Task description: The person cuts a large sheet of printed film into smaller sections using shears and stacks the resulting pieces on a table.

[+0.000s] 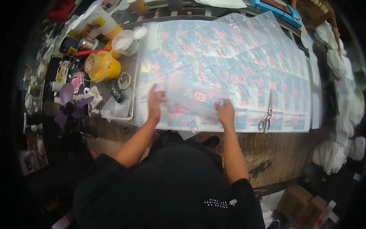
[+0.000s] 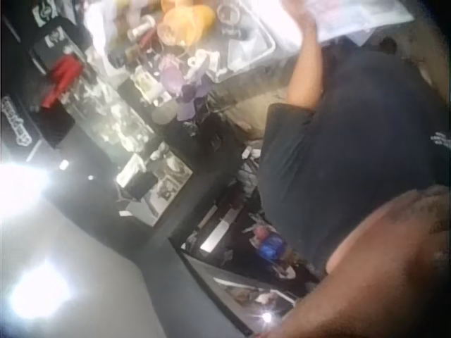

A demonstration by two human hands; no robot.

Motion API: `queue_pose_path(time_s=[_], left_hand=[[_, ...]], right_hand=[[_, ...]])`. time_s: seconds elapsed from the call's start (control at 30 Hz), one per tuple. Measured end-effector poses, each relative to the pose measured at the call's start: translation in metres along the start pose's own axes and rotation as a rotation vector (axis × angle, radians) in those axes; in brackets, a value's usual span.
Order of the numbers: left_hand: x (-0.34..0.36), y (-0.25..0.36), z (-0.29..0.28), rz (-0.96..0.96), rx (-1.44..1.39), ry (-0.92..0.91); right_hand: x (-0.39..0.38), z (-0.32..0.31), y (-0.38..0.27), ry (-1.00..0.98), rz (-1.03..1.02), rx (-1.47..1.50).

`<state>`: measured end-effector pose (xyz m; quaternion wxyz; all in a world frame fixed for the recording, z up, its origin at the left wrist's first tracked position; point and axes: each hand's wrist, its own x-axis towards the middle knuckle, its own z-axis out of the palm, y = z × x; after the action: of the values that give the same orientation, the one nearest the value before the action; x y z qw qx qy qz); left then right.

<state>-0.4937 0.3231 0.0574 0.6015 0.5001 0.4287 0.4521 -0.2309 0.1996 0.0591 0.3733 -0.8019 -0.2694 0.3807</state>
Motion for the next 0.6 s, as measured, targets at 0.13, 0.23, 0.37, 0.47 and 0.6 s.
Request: queue_pose_path(time_s=[0.13, 0.23, 0.37, 0.47, 0.6], left_hand=[[0.030, -0.004, -0.069, 0.172, 0.751, 0.218], [0.032, -0.010, -0.087, 0.058, 1.348, 0.095], [0.030, -0.010, -0.084, 0.036, 1.395, 0.087], [0.034, -0.003, -0.081, 0.017, 1.221, 0.013], [0.031, 0.000, -0.080, -0.065, 1.173, -0.004]], right_hand=[[0.007, -0.016, 0.007, 0.175, 0.109, -0.233], [0.002, 0.000, 0.008, 0.398, 0.021, -0.483], [-0.003, 0.033, 0.011, 0.521, -0.013, -0.474], [-0.006, 0.038, 0.011, 0.537, -0.005, -0.503], [-0.013, 0.036, -0.001, 0.506, -0.034, -0.524]])
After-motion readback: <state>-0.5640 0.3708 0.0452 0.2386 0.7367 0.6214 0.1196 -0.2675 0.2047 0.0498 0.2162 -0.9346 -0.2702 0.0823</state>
